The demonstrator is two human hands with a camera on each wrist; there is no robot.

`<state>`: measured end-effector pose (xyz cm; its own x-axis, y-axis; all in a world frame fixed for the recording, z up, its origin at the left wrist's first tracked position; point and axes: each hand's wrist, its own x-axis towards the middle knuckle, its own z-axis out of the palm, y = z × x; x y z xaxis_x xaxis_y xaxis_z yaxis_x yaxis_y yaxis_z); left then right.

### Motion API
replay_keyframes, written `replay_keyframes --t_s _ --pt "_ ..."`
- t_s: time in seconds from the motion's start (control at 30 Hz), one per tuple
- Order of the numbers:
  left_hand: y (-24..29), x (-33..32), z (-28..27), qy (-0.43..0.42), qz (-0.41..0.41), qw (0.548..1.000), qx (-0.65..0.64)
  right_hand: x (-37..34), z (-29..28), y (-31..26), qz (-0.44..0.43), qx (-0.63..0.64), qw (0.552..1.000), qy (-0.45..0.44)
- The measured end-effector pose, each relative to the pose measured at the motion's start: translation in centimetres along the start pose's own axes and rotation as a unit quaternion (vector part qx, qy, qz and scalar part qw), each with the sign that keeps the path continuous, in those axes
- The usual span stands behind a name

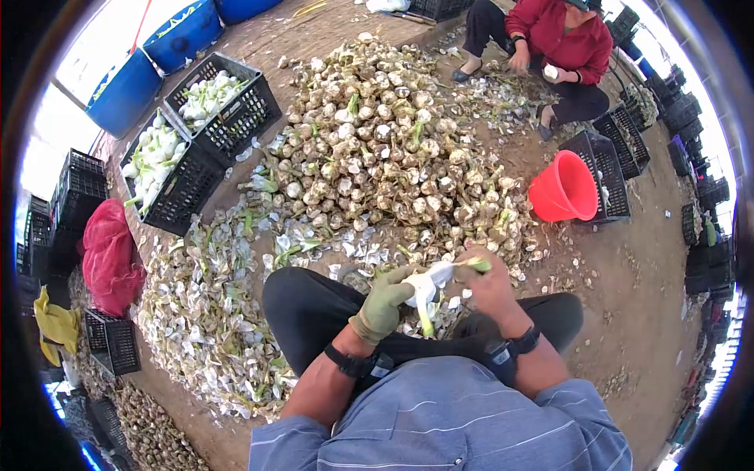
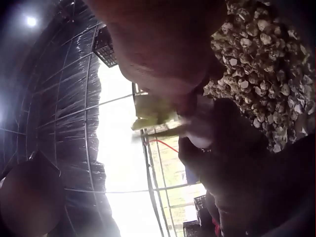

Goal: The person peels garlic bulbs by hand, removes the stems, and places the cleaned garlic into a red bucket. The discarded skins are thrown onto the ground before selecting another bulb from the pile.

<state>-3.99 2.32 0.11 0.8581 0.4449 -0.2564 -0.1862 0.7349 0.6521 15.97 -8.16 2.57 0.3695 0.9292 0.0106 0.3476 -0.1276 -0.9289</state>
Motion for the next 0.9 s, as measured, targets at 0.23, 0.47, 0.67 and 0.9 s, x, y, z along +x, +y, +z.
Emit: replay_keyframes --t_s 0.23,0.47,0.67,0.9 --pt "-0.9 0.5 -1.1 0.016 -0.038 0.999 -0.036 -0.3 0.4 2.5 0.148 0.111 0.965 0.187" --pt "-0.4 0.4 -0.6 0.060 -0.017 0.998 0.030 -1.0 -0.7 0.0 0.070 -0.094 0.990 -0.081" --pt "-0.4 0.3 -0.5 0.059 -0.004 0.974 0.217 -0.2 0.2 -3.2 -0.099 -0.135 0.979 -0.116" --pt "-0.7 0.0 -0.9 0.052 -0.005 0.954 0.297 -0.6 0.2 -2.6 -0.178 -0.241 0.937 -0.178"
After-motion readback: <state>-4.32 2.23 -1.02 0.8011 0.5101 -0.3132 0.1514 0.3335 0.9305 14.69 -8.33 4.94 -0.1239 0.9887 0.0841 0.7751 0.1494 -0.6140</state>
